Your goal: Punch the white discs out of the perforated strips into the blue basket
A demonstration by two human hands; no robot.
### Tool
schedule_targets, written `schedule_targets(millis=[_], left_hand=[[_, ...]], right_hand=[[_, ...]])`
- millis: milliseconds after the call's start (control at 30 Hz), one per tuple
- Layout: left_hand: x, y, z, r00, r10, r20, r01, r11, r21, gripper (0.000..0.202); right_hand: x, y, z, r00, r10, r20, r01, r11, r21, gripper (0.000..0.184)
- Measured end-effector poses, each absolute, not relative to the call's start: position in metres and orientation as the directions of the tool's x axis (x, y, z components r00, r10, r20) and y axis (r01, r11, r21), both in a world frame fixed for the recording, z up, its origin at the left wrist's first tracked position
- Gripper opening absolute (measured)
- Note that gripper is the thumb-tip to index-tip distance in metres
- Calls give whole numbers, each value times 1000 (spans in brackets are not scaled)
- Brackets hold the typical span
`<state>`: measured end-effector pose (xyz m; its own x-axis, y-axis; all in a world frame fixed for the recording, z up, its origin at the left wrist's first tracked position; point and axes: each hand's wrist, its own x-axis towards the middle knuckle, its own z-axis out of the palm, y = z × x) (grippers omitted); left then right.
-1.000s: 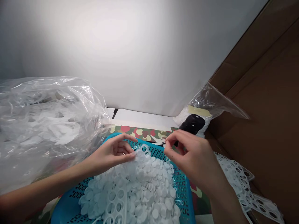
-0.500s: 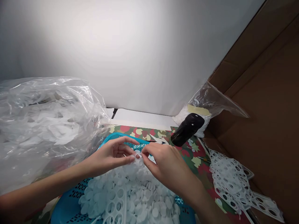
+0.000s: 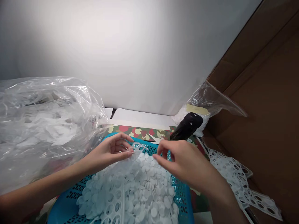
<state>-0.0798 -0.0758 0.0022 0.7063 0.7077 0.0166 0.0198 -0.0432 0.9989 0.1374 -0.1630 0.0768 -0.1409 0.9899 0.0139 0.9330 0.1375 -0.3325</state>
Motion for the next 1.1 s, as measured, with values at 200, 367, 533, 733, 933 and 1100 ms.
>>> schedule_targets(millis=[200,367,533,733,933,1100], left_hand=[[-79,-75,-2,720,694,-11,-12,28,1000,30],[-80,-76,0,743,669,-11,-39,59,997,33],[-80,-78,2,784,620,28,-42,8,999,37],[-82,-79,0,801,599,12,68,-111,992,39],[-83,-81,5,839,541,60,74,-223,972,34],[-83,-83,8,849,524,65,70,-233,970,35]], right_hand=[[106,-162,62,-232,972,40,929,234,-289,12],[98,-157,53,-304,949,83,906,315,-282,15],[101,-156,49,-329,943,48,891,327,-316,19],[102,-156,50,-329,943,54,883,328,-337,17],[106,-155,55,-328,945,10,871,307,-383,14],[109,-154,55,-411,912,-6,850,381,-363,17]])
